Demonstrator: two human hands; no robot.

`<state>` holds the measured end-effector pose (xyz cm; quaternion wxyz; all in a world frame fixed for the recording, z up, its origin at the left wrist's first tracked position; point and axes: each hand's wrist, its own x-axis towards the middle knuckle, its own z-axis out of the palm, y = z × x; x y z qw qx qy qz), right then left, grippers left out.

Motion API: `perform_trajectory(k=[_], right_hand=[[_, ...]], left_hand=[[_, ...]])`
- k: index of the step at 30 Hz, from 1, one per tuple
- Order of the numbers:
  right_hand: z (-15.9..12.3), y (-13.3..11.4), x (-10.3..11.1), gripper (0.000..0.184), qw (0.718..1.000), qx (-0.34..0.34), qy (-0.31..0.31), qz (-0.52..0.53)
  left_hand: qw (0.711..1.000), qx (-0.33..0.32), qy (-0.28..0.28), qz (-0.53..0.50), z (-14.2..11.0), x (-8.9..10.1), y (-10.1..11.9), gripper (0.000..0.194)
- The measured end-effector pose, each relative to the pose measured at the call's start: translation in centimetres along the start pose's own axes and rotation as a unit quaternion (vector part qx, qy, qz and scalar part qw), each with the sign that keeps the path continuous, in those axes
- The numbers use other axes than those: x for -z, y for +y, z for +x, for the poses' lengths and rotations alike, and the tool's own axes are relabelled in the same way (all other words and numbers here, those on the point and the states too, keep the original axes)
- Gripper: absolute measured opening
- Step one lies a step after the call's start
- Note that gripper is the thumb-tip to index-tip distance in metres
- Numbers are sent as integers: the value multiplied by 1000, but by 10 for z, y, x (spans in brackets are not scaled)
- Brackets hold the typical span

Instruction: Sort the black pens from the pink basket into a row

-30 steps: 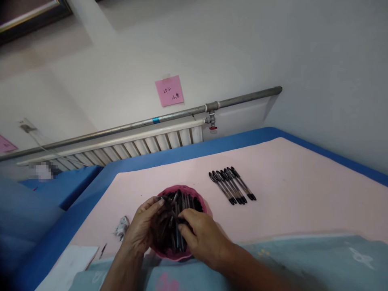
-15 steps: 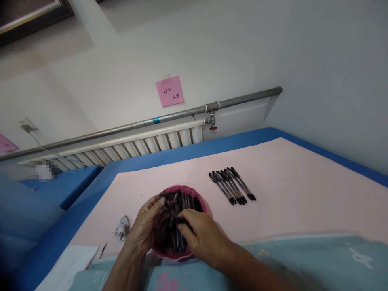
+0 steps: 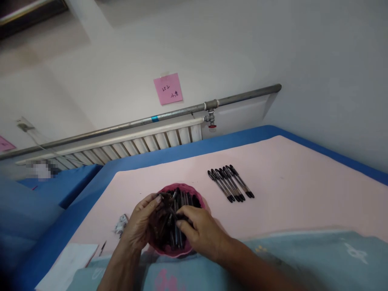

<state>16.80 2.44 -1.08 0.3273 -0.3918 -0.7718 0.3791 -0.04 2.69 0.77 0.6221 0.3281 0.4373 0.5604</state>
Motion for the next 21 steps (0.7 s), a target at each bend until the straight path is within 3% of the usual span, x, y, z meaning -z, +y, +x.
perform_trajectory(k=[3, 5, 10, 13, 15, 21], right_hand=[[2, -3, 2, 11, 999, -26, 36, 32], [3, -3, 3, 12, 996, -37, 55, 61], [4, -1, 5, 15, 991, -53, 78, 93], [4, 1, 6, 14, 991, -48, 87, 93], [5, 3, 6, 14, 991, -44, 89, 86], [6, 4, 4, 14, 992, -60, 82, 76]], left_hand=[[989, -55, 42, 128, 2, 11, 7, 24], [957, -96, 62, 266, 4, 21, 11, 18], [806, -102, 47, 581, 2, 32, 16, 11], [716, -103, 50, 689, 1, 29, 18, 16], [677, -101, 62, 726, 0, 28, 20, 18], [638, -103, 70, 760, -2, 32, 22, 22]])
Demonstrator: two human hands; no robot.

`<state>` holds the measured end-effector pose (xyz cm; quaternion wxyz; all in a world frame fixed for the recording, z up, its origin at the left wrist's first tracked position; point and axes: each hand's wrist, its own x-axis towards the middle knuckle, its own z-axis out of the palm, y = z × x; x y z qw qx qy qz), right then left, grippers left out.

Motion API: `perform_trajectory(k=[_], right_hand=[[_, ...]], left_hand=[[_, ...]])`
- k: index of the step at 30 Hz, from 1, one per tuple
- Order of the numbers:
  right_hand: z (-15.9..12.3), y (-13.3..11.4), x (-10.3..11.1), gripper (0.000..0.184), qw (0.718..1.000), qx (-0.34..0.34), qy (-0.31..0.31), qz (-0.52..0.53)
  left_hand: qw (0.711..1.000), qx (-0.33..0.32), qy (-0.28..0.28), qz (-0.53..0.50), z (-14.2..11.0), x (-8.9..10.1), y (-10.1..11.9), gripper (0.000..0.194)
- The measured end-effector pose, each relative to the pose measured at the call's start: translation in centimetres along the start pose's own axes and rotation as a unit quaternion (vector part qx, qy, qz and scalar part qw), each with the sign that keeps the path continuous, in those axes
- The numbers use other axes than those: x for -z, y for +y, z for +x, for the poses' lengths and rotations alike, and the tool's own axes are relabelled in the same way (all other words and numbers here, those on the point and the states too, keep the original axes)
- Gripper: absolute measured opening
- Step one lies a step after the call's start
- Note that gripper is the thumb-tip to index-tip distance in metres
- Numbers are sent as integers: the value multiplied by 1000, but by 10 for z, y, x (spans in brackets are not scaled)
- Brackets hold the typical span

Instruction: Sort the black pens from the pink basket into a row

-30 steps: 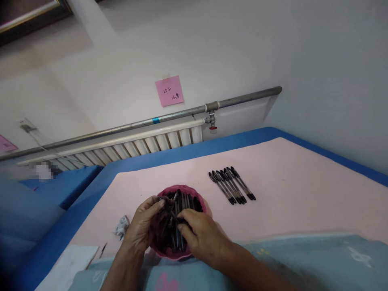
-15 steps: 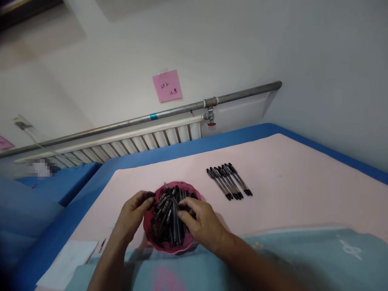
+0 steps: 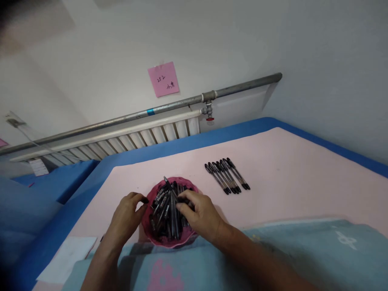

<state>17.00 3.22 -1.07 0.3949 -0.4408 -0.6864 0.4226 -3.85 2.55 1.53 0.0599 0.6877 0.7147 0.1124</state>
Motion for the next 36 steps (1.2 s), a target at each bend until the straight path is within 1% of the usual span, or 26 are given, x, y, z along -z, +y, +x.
perform_trajectory(k=[4, 6, 12, 15, 17, 20, 22, 24, 25, 26, 27, 28, 29, 31, 32, 33, 34, 36], right_hand=[[0, -1, -1, 14, 1000, -2, -6, 13], [0, -2, -1, 14, 1000, 3, -4, 13], [1, -3, 0, 14, 1000, 25, -2, -10], [0, -4, 0, 14, 999, 28, -1, -17], [0, -4, 0, 14, 1000, 24, -1, -19], [0, -5, 0, 14, 1000, 19, -4, -20], [0, -5, 0, 14, 999, 18, -2, -26], [0, -4, 0, 13, 999, 17, 1, -37], [0, -4, 0, 13, 999, 18, 2, -43], [0, -3, 0, 13, 999, 22, 0, -49], [-1, -2, -1, 13, 998, 27, -4, -59], [-1, -1, -1, 12, 997, 35, -11, -72], [-2, 0, -2, 12, 995, 46, -22, -90], [-4, 1, -3, 11, 987, 74, -48, -133], [-5, 2, -4, 12, 983, 86, -61, -151], [-6, 2, -4, 12, 979, 95, -72, -165], [-6, 2, -5, 12, 977, 101, -79, -173], [-7, 2, -5, 12, 974, 104, -84, -181]], left_hand=[[1000, -14, 8, 18, 0, -5, -1, 23], [999, -12, 21, 33, 1, -10, 1, 25], [995, -25, 73, 58, 6, -29, 19, 24], [996, -31, 63, 60, 6, -34, 26, 23], [997, -34, 49, 54, 6, -34, 27, 23], [998, -31, 34, 35, 6, -30, 26, 21], [999, -22, 35, 12, 6, -27, 24, 19], [997, -7, 63, -46, 6, -23, 21, 17], [991, 6, 84, -100, 6, -21, 19, 16], [979, 23, 99, -175, 6, -19, 17, 16], [957, 44, 102, -268, 6, -17, 15, 16], [922, 68, 91, -371, 6, -14, 14, 18], [873, 93, 70, -473, 6, -12, 12, 19], [761, 135, 31, -634, 6, -8, 12, 21], [712, 148, 22, -686, 6, -7, 13, 23], [674, 157, 19, -721, 6, -6, 14, 25], [648, 162, 18, -744, 6, -6, 15, 28], [616, 169, 12, -770, 6, -5, 18, 29]])
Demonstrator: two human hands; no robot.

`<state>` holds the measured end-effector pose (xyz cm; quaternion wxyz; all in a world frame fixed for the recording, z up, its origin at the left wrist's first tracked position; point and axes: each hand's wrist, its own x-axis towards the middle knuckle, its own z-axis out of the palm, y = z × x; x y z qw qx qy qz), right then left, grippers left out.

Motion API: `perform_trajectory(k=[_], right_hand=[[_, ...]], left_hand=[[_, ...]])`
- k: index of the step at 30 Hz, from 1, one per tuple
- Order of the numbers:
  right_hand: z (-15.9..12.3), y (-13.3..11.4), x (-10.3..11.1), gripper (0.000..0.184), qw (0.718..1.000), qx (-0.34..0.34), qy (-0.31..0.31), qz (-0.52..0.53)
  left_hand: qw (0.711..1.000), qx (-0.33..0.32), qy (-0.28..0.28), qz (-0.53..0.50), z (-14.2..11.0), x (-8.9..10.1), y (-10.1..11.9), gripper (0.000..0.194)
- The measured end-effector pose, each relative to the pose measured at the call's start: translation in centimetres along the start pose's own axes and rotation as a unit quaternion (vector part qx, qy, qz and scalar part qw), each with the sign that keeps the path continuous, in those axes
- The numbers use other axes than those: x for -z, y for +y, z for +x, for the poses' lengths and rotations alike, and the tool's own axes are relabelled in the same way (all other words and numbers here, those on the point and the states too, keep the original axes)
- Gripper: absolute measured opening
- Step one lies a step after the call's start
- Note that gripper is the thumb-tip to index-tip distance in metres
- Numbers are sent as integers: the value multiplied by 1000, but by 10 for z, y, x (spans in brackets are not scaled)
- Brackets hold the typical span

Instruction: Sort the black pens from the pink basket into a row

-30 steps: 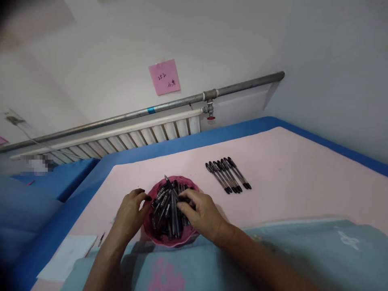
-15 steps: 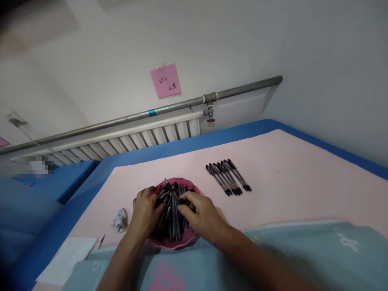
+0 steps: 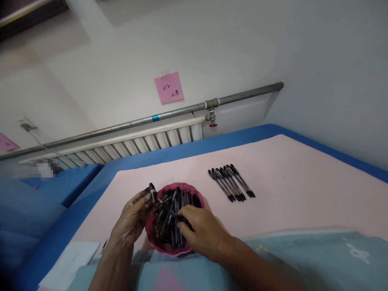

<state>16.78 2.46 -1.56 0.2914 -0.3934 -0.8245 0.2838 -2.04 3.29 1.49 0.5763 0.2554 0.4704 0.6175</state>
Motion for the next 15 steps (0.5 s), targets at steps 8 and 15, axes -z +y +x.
perform_trajectory(k=[8, 15], right_hand=[[-1, -1, 0, 11, 1000, 3, -4, -4], [-1, 0, 0, 11, 1000, -2, 4, -2]], left_hand=[[997, 8, 59, -58, 1, -4, -2, 16], [999, -14, 33, -35, 0, -5, -5, 18]])
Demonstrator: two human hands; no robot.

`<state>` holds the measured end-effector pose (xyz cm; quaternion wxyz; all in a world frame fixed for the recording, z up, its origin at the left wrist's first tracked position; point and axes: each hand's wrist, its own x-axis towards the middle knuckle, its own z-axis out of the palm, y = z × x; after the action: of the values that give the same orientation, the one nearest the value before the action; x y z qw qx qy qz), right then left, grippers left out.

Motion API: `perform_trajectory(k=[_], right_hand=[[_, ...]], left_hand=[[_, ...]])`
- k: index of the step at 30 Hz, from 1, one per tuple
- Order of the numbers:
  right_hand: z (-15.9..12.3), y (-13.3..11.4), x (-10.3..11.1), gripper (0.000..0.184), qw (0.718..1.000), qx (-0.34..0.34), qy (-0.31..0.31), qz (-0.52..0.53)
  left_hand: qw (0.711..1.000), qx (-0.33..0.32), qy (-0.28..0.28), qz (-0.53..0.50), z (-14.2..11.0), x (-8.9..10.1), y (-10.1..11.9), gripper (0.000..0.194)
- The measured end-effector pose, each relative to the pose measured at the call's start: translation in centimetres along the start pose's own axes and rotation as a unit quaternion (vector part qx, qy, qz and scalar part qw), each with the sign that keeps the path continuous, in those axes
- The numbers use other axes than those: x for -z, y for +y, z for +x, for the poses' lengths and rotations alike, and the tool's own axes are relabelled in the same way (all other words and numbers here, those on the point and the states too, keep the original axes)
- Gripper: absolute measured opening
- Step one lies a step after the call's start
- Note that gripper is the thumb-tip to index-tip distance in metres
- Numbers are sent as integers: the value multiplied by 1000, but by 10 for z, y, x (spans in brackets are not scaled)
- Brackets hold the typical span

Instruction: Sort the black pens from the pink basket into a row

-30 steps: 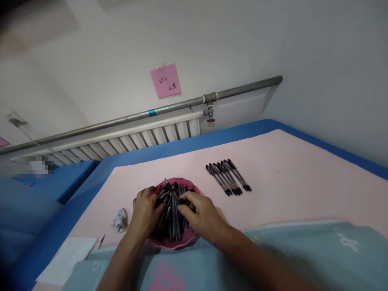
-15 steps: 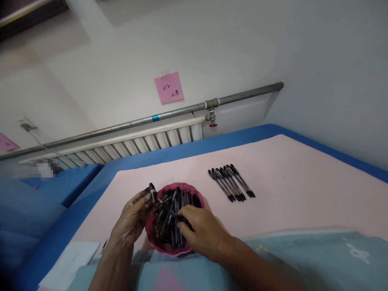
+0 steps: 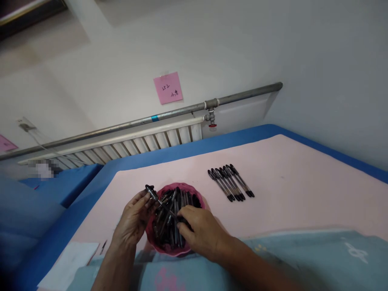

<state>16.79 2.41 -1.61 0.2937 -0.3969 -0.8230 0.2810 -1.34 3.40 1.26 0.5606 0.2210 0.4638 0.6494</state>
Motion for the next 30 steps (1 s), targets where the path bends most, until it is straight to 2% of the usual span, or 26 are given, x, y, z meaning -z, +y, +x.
perform_trajectory(k=[7, 13, 24, 27, 30], right_hand=[[0, 0, 1, 11, 1000, -4, -6, -6], [0, 0, 0, 11, 1000, -8, 0, 0], [1, -1, 0, 9, 997, -52, 33, 46], [2, 0, 7, 11, 995, -56, 67, 44], [6, 10, 27, 13, 985, -94, 146, -21]], left_hand=[[1000, -19, 3, 18, -3, -3, -2, 22], [996, -45, -25, 76, -4, -1, -7, 31], [990, 8, -98, 99, -14, -13, -24, 27], [990, 28, -100, 97, -16, -13, -21, 34], [990, 41, -68, 120, -16, -10, -16, 38]])
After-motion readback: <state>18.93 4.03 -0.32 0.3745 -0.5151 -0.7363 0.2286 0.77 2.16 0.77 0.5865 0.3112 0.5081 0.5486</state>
